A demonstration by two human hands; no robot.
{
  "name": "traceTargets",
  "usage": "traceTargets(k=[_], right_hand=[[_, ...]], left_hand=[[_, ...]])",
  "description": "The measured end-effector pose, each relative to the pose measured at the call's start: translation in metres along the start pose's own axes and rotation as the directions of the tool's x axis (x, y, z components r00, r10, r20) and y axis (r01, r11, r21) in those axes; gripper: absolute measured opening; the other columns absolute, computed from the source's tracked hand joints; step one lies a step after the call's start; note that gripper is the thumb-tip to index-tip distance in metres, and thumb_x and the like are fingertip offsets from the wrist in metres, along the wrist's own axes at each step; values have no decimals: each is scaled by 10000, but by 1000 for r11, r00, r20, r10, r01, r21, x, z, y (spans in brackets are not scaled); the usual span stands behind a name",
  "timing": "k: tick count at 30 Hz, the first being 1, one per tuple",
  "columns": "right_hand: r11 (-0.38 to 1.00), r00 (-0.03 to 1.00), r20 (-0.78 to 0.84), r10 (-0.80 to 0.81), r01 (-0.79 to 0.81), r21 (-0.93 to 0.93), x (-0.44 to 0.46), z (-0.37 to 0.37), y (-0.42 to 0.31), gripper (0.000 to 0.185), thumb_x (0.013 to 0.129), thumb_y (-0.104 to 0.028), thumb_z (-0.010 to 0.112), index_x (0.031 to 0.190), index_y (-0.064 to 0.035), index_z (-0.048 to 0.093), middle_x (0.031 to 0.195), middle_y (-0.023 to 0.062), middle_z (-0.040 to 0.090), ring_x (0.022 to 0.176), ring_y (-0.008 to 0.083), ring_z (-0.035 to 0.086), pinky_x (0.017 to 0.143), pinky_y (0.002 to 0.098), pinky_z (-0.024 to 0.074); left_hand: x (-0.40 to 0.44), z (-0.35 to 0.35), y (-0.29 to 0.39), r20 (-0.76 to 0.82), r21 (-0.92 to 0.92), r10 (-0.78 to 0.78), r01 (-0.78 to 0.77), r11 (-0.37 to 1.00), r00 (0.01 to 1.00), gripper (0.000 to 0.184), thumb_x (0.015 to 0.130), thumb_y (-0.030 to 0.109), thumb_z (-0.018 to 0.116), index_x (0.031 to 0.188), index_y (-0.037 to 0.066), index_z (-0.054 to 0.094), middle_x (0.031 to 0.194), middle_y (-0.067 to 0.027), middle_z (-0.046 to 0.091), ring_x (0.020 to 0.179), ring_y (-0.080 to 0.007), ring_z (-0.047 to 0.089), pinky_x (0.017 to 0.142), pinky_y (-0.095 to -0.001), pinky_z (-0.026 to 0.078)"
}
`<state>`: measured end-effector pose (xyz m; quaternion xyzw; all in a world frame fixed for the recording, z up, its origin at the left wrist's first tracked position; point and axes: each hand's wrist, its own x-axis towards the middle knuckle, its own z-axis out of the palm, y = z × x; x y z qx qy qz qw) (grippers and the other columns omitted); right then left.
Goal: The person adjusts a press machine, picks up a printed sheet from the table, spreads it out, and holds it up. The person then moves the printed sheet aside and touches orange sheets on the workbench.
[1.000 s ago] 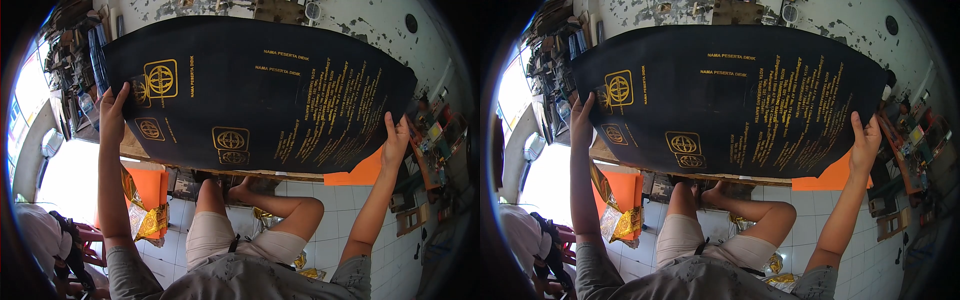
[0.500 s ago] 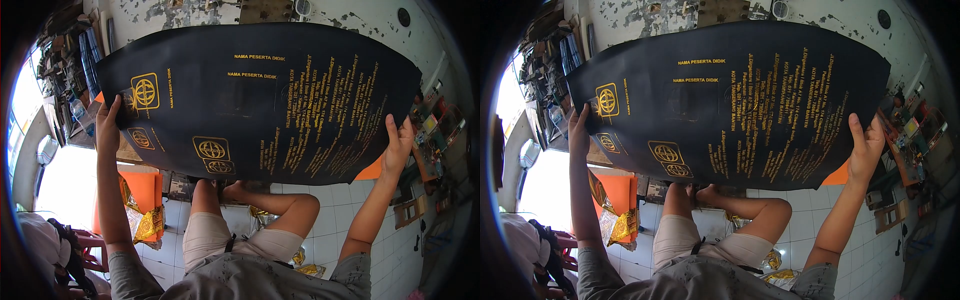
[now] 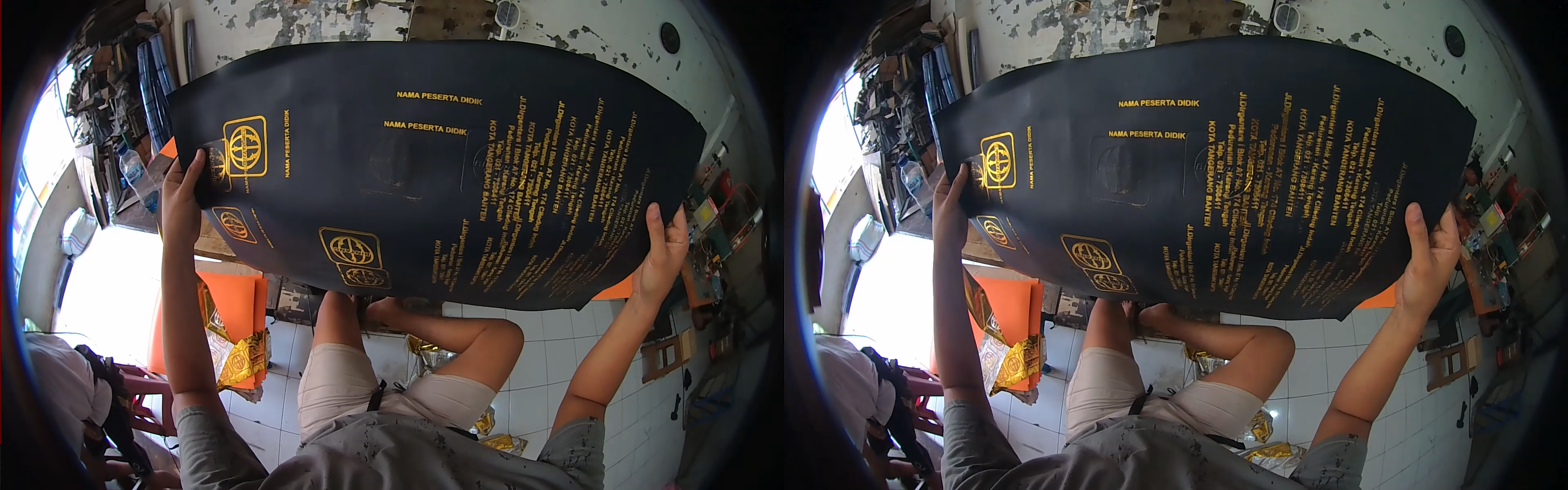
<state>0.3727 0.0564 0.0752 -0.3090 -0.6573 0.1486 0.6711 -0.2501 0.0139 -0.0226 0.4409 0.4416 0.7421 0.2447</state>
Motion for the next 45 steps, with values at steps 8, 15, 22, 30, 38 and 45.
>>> traceTargets(k=[8, 15, 22, 30, 38, 45], right_hand=[[1000, 1000, -30, -4, 3, -19, 0, 4, -4, 428, 984, -123, 673, 1359, 59, 576, 1285, 129, 662, 1158, 156, 617, 1061, 293, 437], [999, 1000, -11, 2, -3, -36, 1, -2, 1, 427, 1003, -105, 638, 1391, 52, 552, 1300, 128, 666, 1131, 153, 651, 1032, 296, 473], [999, 999, -5, 36, -36, -23, -1, 2, -3, 453, 981, -138, 684, 1369, 64, 565, 1290, 127, 659, 1153, 150, 613, 1059, 289, 426], [998, 998, 12, 57, -57, -11, -1, 1, -2, 462, 979, -113, 679, 1387, 63, 552, 1326, 126, 640, 1188, 147, 592, 1064, 288, 417], [997, 997, 33, 73, -73, -8, -1, -3, 5, 449, 979, -105, 675, 1384, 52, 561, 1302, 121, 657, 1161, 143, 610, 1049, 282, 433], [998, 998, 22, 52, -51, -36, -1, 2, 6, 443, 974, -107, 683, 1370, 55, 569, 1288, 124, 665, 1153, 151, 620, 1047, 288, 437]], left_hand=[[-3, -2, -1, 8, -10, 18, -18, 1000, 1000, 286, 1011, 215, 651, 1191, -8, 650, 1035, -70, 733, 855, -88, 706, 769, -221, 562], [-8, 4, 5, 19, -10, 28, -28, 1000, 999, 267, 1020, 205, 637, 1183, -6, 652, 1037, -73, 737, 859, -88, 709, 765, -219, 561], [-9, -2, 5, 36, 7, -1, 0, 1000, 999, 299, 1031, 228, 625, 1255, 29, 636, 1078, -40, 725, 913, -77, 698, 789, -228, 556], [-11, 5, 5, -7, -14, 21, -21, 1000, 1000, 299, 1014, 226, 652, 1181, -21, 665, 1030, -75, 739, 855, -87, 707, 759, -218, 553], [-10, 9, -1, -23, 1, -2, 2, 1000, 1000, 300, 1007, 250, 666, 1160, -8, 676, 1006, -60, 741, 832, -77, 704, 745, -211, 551], [-8, 7, -4, -13, 24, -17, 17, 1000, 1000, 271, 1009, 246, 662, 1140, 8, 674, 985, -47, 739, 800, -68, 700, 708, -202, 558]])
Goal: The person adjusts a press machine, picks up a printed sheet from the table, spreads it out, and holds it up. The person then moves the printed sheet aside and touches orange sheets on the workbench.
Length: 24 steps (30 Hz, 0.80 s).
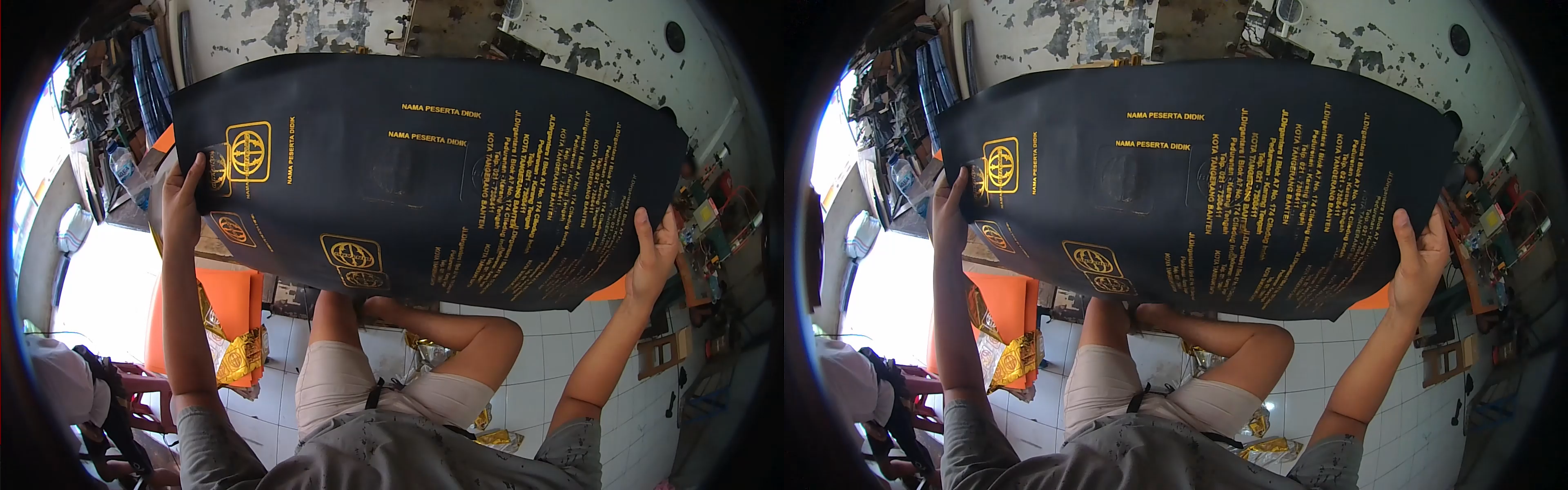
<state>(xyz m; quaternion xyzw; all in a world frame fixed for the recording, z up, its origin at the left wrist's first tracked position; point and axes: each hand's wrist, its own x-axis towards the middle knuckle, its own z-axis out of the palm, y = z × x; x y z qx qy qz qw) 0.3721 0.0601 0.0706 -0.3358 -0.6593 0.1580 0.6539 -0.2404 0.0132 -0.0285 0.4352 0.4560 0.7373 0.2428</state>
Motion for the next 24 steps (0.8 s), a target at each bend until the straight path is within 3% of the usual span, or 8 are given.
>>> traceTargets(k=[10, 13, 24], right_hand=[[999, 999, 28, 39, -38, -19, 2, -3, 7, 465, 970, -111, 688, 1384, 54, 553, 1324, 123, 644, 1188, 158, 600, 1062, 290, 413], [999, 999, 26, 41, -41, -13, 1, 0, 8, 461, 969, -114, 690, 1377, 55, 557, 1314, 122, 648, 1181, 155, 602, 1058, 291, 416], [999, 998, 42, 37, -37, -9, 2, 5, 11, 448, 970, -130, 698, 1355, 52, 562, 1256, 115, 667, 1132, 142, 619, 1022, 279, 439]], left_hand=[[-1, 4, 3, -20, 30, -18, 18, 999, 1000, 260, 1010, 246, 660, 1120, 12, 678, 972, -42, 737, 793, -67, 698, 700, -202, 560], [1, -4, -3, 19, 67, -36, 35, 997, 999, 336, 1025, 265, 633, 1218, -10, 646, 1054, -53, 723, 873, -81, 691, 757, -223, 547], [2, -3, -7, -3, 84, -42, 42, 996, 999, 330, 1024, 278, 637, 1206, 2, 635, 1069, -50, 717, 902, -84, 686, 775, -235, 541]])
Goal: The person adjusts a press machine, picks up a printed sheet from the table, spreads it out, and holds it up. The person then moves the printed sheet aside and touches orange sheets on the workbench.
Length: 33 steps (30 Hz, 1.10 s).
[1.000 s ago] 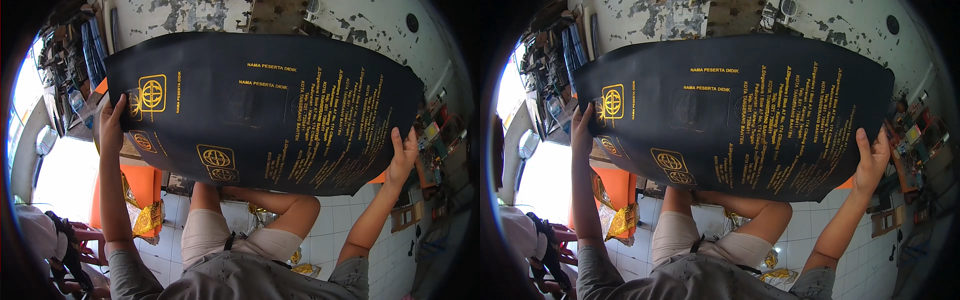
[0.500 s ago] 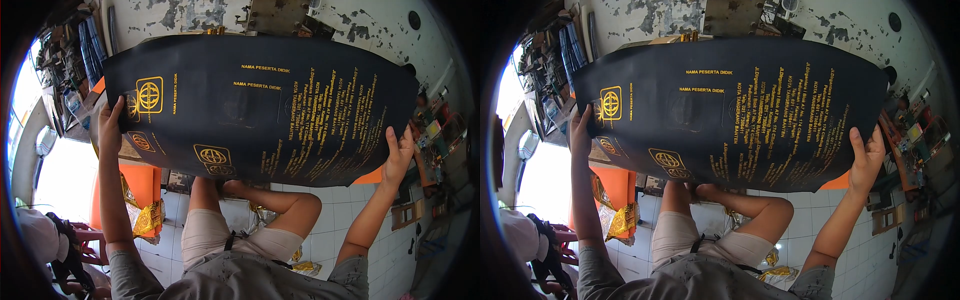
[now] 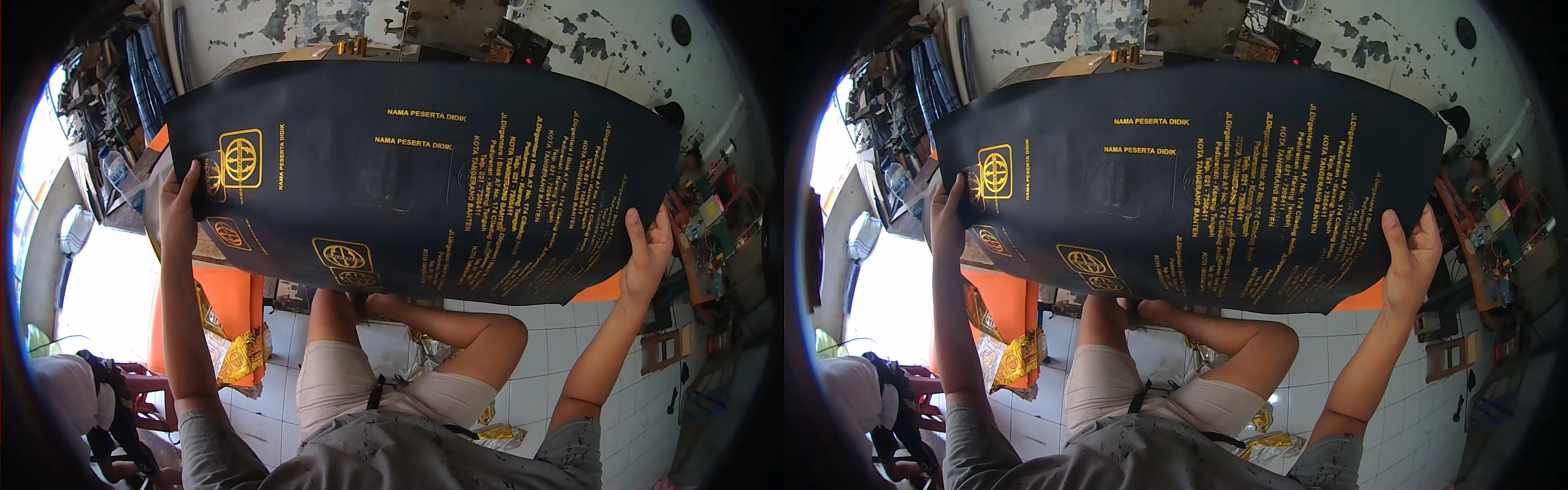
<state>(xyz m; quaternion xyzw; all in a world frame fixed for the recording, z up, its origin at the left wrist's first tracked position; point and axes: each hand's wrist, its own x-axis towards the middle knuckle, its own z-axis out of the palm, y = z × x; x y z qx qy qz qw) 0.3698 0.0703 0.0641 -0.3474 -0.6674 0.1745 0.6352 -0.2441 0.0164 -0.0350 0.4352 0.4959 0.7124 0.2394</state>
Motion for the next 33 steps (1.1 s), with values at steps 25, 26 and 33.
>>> traceTargets(k=[25, 26, 33], right_hand=[[998, 999, -7, 54, -54, -17, -3, 2, 12, 449, 968, -143, 709, 1353, 41, 567, 1241, 106, 677, 1119, 132, 624, 1009, 272, 445], [998, 998, -11, 55, -56, -18, -3, 2, 12, 449, 968, -142, 709, 1352, 41, 568, 1241, 105, 677, 1117, 130, 624, 1009, 271, 445], [996, 996, -8, 83, -83, -16, -4, 2, 18, 446, 966, -149, 715, 1348, 33, 574, 1241, 97, 678, 1113, 129, 625, 1006, 267, 440]], left_hand=[[1, 0, -2, 4, -14, -9, 9, 1000, 1000, 333, 1026, 268, 635, 1234, 8, 632, 1093, -40, 711, 930, -76, 680, 786, -229, 537], [0, 1, -1, 1, -12, -7, 7, 1000, 1000, 332, 1026, 268, 635, 1233, 9, 634, 1086, -39, 712, 919, -76, 681, 778, -229, 540], [0, 4, -2, -9, -4, 4, -4, 1000, 1000, 314, 1026, 268, 633, 1210, 14, 647, 1036, -31, 718, 842, -74, 689, 698, -222, 558]])
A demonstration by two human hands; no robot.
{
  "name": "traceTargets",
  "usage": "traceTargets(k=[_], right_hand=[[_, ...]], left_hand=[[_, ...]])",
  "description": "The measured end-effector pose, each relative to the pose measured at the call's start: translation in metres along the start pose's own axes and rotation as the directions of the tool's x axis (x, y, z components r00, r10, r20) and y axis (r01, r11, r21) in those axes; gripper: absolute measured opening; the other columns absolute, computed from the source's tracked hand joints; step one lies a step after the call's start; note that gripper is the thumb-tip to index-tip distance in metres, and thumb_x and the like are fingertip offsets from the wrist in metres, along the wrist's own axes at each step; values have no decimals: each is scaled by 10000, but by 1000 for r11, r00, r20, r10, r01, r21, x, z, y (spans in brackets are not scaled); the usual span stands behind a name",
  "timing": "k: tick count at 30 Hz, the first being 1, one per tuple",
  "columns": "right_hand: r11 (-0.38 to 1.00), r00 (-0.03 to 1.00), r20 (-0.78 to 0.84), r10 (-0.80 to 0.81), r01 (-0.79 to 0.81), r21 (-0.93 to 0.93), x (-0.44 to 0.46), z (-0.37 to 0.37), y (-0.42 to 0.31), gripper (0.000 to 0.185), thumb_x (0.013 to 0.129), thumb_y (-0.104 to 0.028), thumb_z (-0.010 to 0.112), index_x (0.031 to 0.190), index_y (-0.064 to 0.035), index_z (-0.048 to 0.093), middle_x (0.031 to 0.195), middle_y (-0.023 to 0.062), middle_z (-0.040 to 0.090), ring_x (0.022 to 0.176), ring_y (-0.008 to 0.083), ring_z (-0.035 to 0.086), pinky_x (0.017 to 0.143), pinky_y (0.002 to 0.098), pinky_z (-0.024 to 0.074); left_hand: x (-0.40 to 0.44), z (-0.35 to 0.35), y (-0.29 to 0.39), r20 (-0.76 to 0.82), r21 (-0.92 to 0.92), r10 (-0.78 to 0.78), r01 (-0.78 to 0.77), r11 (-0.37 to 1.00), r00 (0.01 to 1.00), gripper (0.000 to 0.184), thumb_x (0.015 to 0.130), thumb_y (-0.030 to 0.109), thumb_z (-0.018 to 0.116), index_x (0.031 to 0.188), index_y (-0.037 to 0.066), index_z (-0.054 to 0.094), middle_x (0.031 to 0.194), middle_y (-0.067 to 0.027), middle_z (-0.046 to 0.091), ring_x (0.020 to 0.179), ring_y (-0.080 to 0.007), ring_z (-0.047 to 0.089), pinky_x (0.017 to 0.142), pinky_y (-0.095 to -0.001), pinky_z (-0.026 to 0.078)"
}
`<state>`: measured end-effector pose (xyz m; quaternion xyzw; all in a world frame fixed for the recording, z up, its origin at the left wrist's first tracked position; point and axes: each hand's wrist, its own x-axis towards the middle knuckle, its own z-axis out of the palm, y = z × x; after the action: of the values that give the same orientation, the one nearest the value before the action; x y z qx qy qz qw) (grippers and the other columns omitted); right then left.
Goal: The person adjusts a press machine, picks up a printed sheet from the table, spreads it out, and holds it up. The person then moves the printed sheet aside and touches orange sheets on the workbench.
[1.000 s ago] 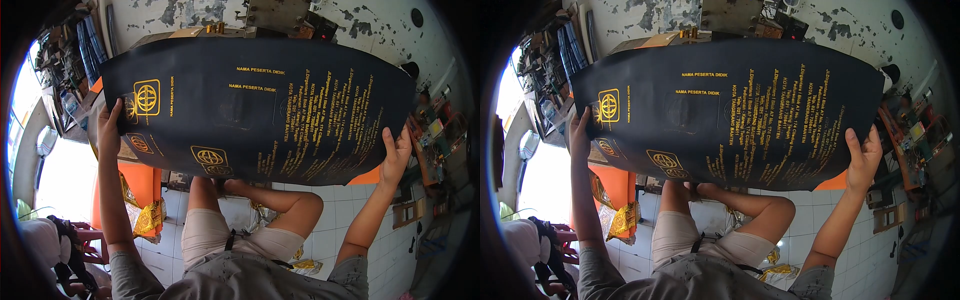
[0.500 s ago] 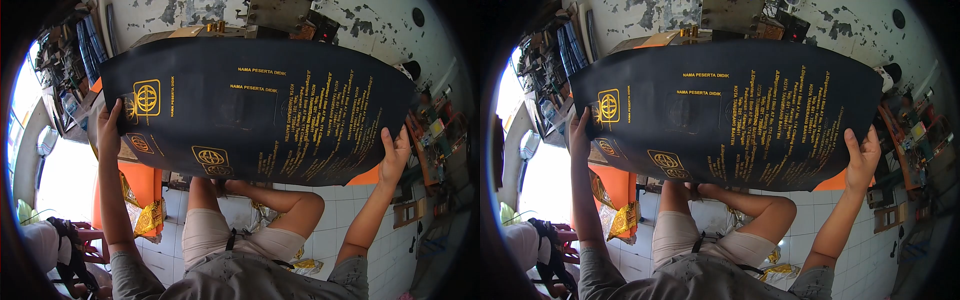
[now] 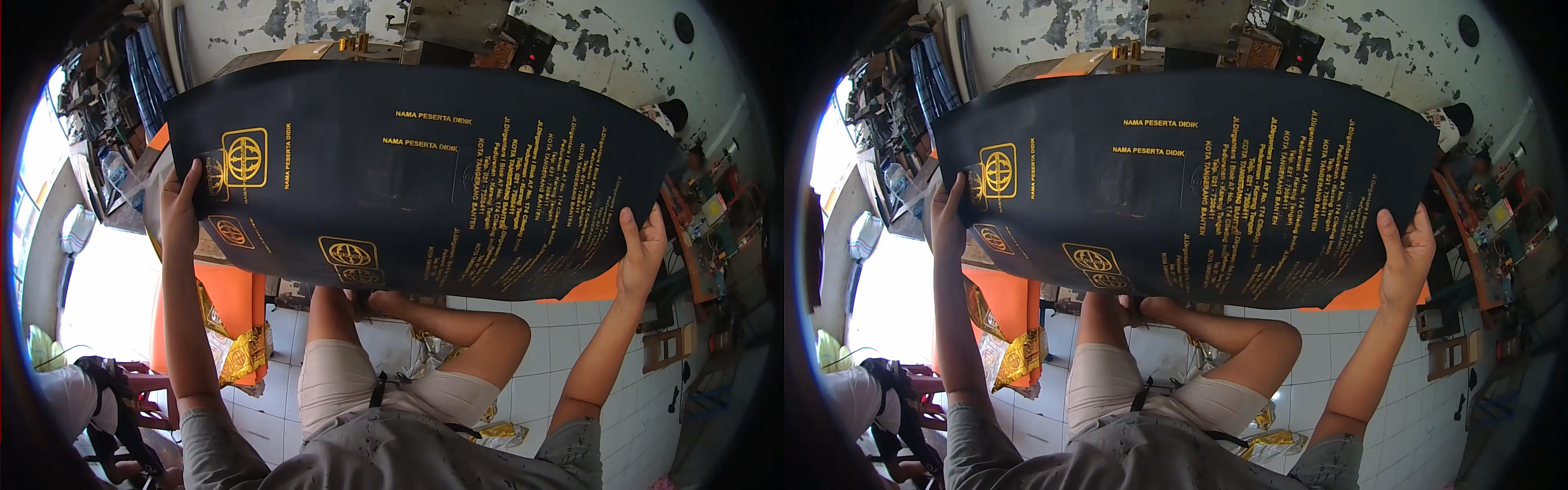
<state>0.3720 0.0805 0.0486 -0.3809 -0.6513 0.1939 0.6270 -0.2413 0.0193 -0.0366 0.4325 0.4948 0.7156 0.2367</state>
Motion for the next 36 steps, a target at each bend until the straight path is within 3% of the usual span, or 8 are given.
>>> traceTargets(k=[10, 16, 19, 28, 31, 36], right_hand=[[1000, 1000, 5, 6, -6, 26, -1, -1, 5, 444, 966, -153, 718, 1342, 34, 575, 1225, 100, 684, 1110, 131, 627, 1010, 270, 437], [1000, 1000, 3, 19, -19, 16, -1, -2, 5, 443, 967, -150, 715, 1342, 40, 574, 1223, 100, 684, 1104, 130, 627, 1010, 269, 437], [999, 1000, -2, 18, -18, 33, -2, 1, 7, 442, 966, -146, 713, 1342, 40, 574, 1222, 97, 683, 1101, 128, 626, 1008, 266, 435], [1000, 1000, 4, 26, -26, 14, 4, -8, 4, 448, 960, -145, 720, 1344, 36, 576, 1233, 90, 675, 1116, 124, 614, 1007, 264, 430], [1000, 1000, 9, 26, -26, 17, 4, -8, 3, 451, 961, -148, 719, 1347, 36, 575, 1234, 88, 675, 1118, 128, 617, 1009, 267, 431], [1000, 1000, -10, 3, -3, 18, 3, -3, -1, 457, 961, -166, 722, 1348, 30, 579, 1226, 89, 683, 1111, 130, 626, 1003, 269, 437]], left_hand=[[-1, 2, 3, -5, 33, 1, -1, 999, 1000, 346, 1022, 266, 637, 1236, -6, 641, 1064, -54, 723, 885, -87, 696, 760, -231, 555], [-3, 7, 9, -25, -8, 12, -12, 1000, 1000, 310, 1000, 252, 677, 1166, -10, 665, 996, -60, 739, 814, -81, 703, 728, -215, 565], [0, 0, 2, 15, 39, -15, 15, 999, 1000, 350, 1024, 267, 632, 1239, -9, 639, 1072, -60, 721, 910, -93, 697, 770, -232, 556], [1, 3, 10, 5, 24, -6, 6, 1000, 1000, 347, 1023, 266, 634, 1236, -7, 642, 1082, -55, 720, 906, -94, 696, 780, -237, 558], [-2, 11, 17, -19, -26, 16, -17, 1000, 1000, 296, 1010, 229, 660, 1173, -18, 666, 1000, -73, 746, 815, -85, 712, 728, -216, 569], [1, 1, 11, 25, -2, 0, 0, 1000, 1000, 335, 1027, 260, 630, 1233, -4, 643, 1068, -59, 727, 896, -94, 700, 774, -239, 563]])
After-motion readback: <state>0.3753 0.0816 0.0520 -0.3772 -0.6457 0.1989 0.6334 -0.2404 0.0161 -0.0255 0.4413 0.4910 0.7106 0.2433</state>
